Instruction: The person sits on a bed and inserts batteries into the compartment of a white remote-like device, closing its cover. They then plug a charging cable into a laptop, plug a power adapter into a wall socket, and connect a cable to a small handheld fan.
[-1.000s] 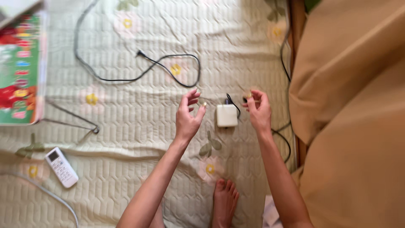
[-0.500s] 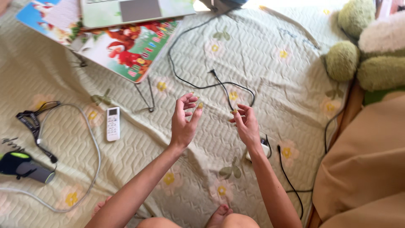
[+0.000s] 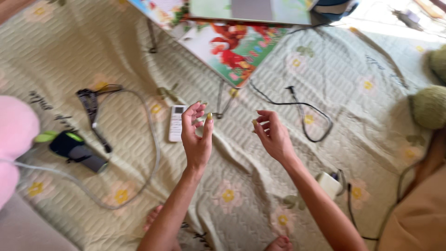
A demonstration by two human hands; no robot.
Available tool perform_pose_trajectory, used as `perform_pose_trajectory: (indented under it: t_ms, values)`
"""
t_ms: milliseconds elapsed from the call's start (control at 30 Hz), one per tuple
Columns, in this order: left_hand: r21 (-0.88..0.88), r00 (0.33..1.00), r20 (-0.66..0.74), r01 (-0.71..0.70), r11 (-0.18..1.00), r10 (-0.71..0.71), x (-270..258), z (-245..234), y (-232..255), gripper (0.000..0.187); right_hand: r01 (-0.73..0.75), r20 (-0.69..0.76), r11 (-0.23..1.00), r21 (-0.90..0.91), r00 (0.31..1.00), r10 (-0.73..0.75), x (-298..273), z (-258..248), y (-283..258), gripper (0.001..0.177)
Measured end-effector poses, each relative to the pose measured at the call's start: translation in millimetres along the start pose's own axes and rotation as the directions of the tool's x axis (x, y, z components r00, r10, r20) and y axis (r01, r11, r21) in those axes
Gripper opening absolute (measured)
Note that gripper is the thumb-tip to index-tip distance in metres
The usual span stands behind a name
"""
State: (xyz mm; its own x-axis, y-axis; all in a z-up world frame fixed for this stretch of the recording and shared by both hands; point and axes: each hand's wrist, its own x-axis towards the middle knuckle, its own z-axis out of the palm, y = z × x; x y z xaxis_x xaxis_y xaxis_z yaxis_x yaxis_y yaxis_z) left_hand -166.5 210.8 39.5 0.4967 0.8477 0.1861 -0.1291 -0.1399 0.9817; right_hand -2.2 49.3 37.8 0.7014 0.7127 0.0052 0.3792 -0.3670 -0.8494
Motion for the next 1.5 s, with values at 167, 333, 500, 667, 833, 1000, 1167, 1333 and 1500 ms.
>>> perform_pose_trajectory:
  t_ms: [167,333,500,667,833,1000,1167,1333,1500]
  values:
    - [-0.055,0.981,-0.182,0.062,0.997,-0.071,20.8,-79.2,-26.0,0.041,0.268,0.165,0.928,-0.26,0.959,-0.231,14.5,47.8,-43.8,0.039]
    - [0.043,0.935,-0.338,0.131,0.99,-0.109,32.7,-154.7,-61.3,0.039,0.331,0.326,0.885,-0.328,0.919,-0.223,33.5,103.0,-80.7,0.041]
    - [0.1,0.837,-0.536,0.193,0.976,-0.11,25.1,-223.4,-94.7,0.038,0.474,0.519,0.803,-0.361,0.818,-0.25,56.4,162.9,-110.4,0.045]
    - [0.066,0.687,-0.71,0.284,0.957,-0.155,22.7,-275.0,-130.4,0.044,0.58,0.664,0.68,-0.449,0.725,-0.18,66.8,209.1,-130.7,0.044]
    - [0.337,0.562,-0.826,0.453,0.825,0.029,27.8,-306.7,-172.9,0.058,0.636,0.728,0.713,-0.295,0.633,-0.264,75.3,243.5,-124.9,0.04]
    - [0.134,0.316,-0.937,0.721,0.68,-0.15,58.8,-325.0,-204.9,0.113,0.671,0.736,0.713,-0.204,0.585,-0.341,113.7,311.4,-100.0,0.036]
    - [0.173,0.337,-0.924,0.79,0.588,-0.181,69.2,-347.7,-213.4,0.114,0.76,0.579,0.642,-0.103,0.57,-0.583,155.0,401.8,-85.0,0.027]
    - [0.15,0.302,-0.916,0.869,0.472,-0.265,61.7,-343.1,-220.4,0.107,0.756,0.539,0.635,-0.162,0.606,-0.585,174.5,470.4,-83.5,0.031]
    - [0.163,0.354,-0.913,0.775,0.61,-0.205,46.1,-338.4,-232.5,0.09,0.808,0.54,0.538,-0.241,0.572,-0.617,166.7,487.8,-83.1,0.036]
